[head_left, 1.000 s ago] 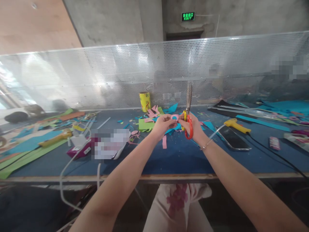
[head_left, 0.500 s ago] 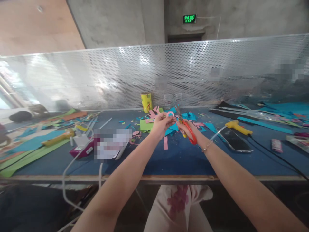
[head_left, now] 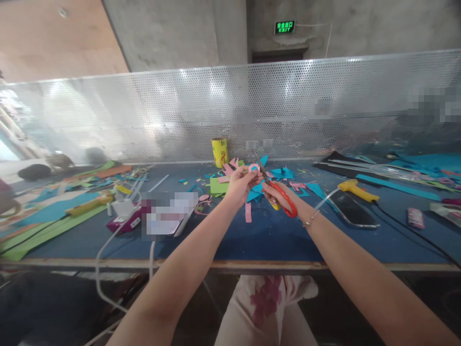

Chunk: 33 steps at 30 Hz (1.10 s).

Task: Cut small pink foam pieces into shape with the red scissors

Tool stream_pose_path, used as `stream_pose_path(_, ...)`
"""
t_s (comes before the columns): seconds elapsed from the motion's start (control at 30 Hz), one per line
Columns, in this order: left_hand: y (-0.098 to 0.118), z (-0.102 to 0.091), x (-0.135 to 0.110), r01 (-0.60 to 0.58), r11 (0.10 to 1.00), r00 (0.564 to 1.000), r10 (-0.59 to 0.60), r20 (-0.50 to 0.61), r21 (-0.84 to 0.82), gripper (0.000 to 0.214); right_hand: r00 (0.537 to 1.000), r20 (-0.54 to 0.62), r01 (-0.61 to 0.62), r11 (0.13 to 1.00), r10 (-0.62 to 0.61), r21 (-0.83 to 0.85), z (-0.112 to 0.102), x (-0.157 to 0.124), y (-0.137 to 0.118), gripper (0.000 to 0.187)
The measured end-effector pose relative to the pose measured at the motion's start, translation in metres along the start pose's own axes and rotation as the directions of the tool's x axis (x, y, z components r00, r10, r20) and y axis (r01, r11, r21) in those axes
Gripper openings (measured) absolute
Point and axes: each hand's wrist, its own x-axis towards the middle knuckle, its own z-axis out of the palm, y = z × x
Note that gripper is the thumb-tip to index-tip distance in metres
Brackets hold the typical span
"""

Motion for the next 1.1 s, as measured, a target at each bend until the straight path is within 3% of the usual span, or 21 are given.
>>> stream_pose_path(0.77, 0.001, 0.0, 0.0, -0.008, 1.0, 1.0, 0.008, 0.003, -0.02, 0.017, 0.998, 0.043, 0.047, 0.999, -0.046, -0.018, -0.003, 0.003, 0.009, 0.047)
stream_pose_path(1.1, 0.0, -0.003, 0.003, 0.0, 1.0, 1.0, 0.001, 0.018, -0.021, 0.018, 1.0, 0.021, 0.005, 1.0, -0.005, -0.003, 0.001, -0.004, -0.004, 0.048)
